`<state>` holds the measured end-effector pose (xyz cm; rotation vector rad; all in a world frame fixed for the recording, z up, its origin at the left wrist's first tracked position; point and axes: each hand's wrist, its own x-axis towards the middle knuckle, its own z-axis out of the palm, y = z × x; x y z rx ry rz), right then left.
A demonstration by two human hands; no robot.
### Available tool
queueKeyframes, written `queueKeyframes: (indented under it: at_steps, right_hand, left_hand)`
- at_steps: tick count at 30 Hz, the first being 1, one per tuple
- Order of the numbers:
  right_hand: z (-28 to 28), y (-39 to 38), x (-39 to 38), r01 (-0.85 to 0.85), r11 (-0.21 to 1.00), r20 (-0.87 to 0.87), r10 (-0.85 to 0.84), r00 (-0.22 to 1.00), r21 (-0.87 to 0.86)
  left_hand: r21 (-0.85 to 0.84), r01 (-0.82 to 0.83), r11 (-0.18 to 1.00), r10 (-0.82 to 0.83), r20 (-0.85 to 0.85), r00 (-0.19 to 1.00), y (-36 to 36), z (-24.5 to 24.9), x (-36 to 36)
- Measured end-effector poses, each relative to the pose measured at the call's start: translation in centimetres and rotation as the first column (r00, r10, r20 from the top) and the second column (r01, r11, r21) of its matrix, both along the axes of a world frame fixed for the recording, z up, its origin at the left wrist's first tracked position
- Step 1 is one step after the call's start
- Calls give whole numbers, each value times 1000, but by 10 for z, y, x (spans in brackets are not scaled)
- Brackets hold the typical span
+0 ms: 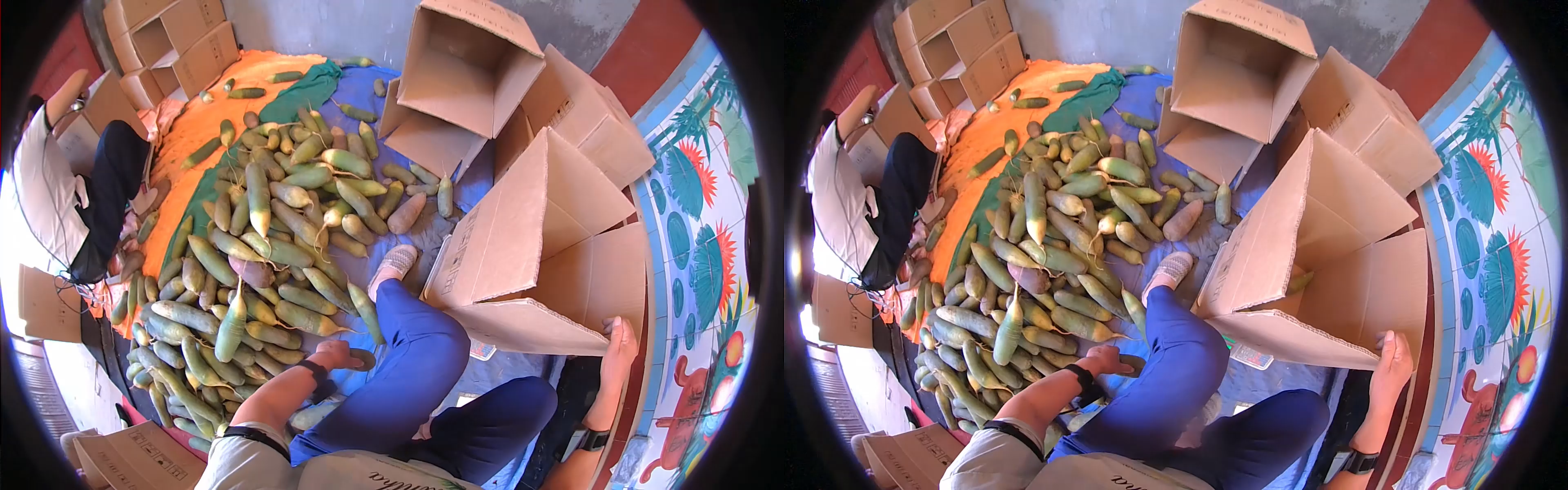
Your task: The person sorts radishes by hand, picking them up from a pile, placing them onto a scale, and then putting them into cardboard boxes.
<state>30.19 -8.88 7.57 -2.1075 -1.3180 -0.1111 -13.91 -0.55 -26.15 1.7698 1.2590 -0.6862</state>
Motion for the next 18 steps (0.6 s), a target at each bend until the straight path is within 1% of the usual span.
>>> queueKeyframes:
  at_steps: [1, 3, 4, 5, 6, 7, 8, 9, 11, 12, 13, 15, 16, 17, 18]
  right_hand:
    - [-1, 1, -2, 21, 1000, 20, -21, 1000, 22]
    - [-6, 1, 1, 21, 999, 38, -22, 999, 47]
    - [-9, 1, 2, 23, 998, 58, -26, 998, 57]
    - [-10, 2, 2, 20, 997, 56, -25, 998, 74]
    - [-11, 3, 1, 14, 996, 74, -21, 997, 87]
    - [-10, 3, 0, 8, 995, 93, -17, 996, 98]
    - [-7, 0, 2, 14, 999, 90, -17, 996, 31]
    - [-3, -1, -4, 9, 999, 92, -14, 996, 47]
    - [3, -5, -33, -126, 967, 305, 54, 951, 222]
    - [7, -7, -47, -131, 963, 306, 55, 950, 234]
    - [12, -11, -63, -180, 953, 276, 110, 955, 244]
    - [20, -23, -96, -269, 925, 216, 215, 953, 268]
    - [24, -30, -112, -316, 921, 175, 280, 944, 227]
    - [25, -36, -126, -363, 913, 132, 342, 930, 188]
    - [24, -39, -137, -431, 879, 77, 425, 902, 202]
  left_hand:
    - [16, -3, 1000, 3, -2, 1000, 3, 10, -5]
    - [-44, -215, 976, 219, 127, 967, 12, 37, -17]
    - [-15, -264, 964, 264, 125, 956, 17, 70, -20]
    - [2, -267, 964, 264, 128, 956, 17, 77, -25]
    - [150, -395, 906, 358, 221, 907, 18, 84, -32]
    - [278, -518, 809, 427, 328, 843, 17, 91, -37]
    - [290, -521, 803, 425, 335, 841, 17, 100, -39]
    - [259, -645, 719, 494, 463, 736, 17, 116, -39]
    - [134, -839, 528, 567, 680, 465, 17, 148, -42]
    - [182, -842, 507, 490, 743, 456, 18, 159, -44]
    - [187, -845, 502, 485, 747, 454, 17, 178, -44]
    - [54, -822, 566, 382, 867, 320, 9, 214, -35]
    - [-115, -769, 629, 420, 883, 211, 4, 229, -29]
    - [-85, -725, 683, 365, 900, 238, -4, 248, -23]
    - [-110, -645, 756, 330, 915, 231, -8, 256, -15]
